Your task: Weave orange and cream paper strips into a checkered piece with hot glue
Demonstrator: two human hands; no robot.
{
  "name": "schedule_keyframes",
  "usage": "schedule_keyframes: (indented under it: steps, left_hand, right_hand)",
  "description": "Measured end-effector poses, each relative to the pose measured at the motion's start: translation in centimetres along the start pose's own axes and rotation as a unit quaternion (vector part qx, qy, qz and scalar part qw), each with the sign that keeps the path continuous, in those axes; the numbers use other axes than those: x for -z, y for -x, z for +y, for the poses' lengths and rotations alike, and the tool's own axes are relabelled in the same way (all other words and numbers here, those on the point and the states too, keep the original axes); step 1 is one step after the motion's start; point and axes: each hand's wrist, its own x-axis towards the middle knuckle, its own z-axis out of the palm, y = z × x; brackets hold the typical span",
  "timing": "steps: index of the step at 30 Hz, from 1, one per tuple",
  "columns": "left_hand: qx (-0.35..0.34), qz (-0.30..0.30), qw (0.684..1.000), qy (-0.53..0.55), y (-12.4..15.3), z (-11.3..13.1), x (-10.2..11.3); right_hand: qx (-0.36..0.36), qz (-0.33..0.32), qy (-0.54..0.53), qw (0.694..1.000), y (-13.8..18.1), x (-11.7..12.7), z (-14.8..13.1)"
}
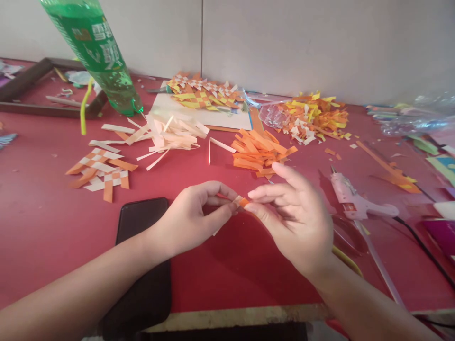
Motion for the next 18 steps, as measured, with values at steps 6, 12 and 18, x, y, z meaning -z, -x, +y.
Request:
schedule_keyframes:
  steps: [6,12,18]
  left_hand:
    - [-0.021,0.005,0.999,-0.029,0.07,0.11,-0.04]
    - [-0.039,0.001,0.998,-0.055,0.10,-0.31,0.12]
    - [-0.046,0.002,0.997,-0.069,0.09,-0.40,0.11]
  right_hand:
    - [0.017,-0.007,-0.007,1.000,0.08,-0.09,0.17]
    - [0.008,-0.010,0.018,1.000,0.10,-0.15,0.22]
    - [-0.004,-0.019,0.009,1.000,0.02,-0.14,0.14]
